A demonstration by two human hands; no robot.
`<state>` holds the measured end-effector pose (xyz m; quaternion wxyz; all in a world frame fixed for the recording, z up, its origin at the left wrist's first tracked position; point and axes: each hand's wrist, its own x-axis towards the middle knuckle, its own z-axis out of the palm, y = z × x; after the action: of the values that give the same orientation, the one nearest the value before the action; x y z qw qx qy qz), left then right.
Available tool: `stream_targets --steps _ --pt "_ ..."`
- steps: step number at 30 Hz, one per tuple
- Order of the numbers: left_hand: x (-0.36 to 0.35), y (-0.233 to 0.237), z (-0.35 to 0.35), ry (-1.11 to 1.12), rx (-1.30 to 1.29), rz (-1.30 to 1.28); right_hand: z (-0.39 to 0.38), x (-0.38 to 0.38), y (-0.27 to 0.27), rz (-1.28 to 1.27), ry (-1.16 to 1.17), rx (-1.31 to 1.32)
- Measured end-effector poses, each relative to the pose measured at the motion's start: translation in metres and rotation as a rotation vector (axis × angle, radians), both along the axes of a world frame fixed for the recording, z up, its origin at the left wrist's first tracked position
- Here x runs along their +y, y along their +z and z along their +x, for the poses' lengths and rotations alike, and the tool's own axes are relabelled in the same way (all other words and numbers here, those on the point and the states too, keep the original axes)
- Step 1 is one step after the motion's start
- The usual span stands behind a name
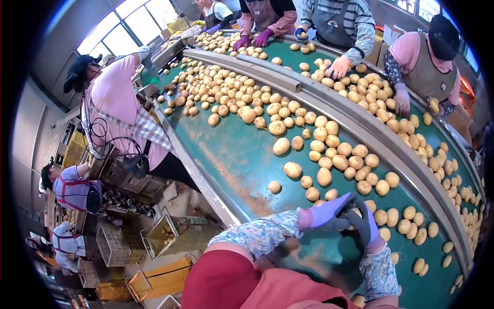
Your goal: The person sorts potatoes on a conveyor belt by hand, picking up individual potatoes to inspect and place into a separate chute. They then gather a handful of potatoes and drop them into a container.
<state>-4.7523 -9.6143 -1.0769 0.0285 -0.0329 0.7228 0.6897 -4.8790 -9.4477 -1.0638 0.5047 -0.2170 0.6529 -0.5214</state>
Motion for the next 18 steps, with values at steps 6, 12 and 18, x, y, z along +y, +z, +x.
stream_targets --steps 6,12,18 --pt "-0.166 -0.002 0.075 0.144 -0.372 -0.552 -0.026 -0.011 -0.008 -0.131 0.125 -0.074" --pt "-0.5 0.032 0.363 1.052 -0.738 -0.967 -0.15 -0.071 0.005 -0.18 -0.653 0.055" --pt "-0.508 -0.026 0.281 1.067 -0.598 -0.587 -0.021 -0.193 -0.041 -0.177 0.011 0.354"
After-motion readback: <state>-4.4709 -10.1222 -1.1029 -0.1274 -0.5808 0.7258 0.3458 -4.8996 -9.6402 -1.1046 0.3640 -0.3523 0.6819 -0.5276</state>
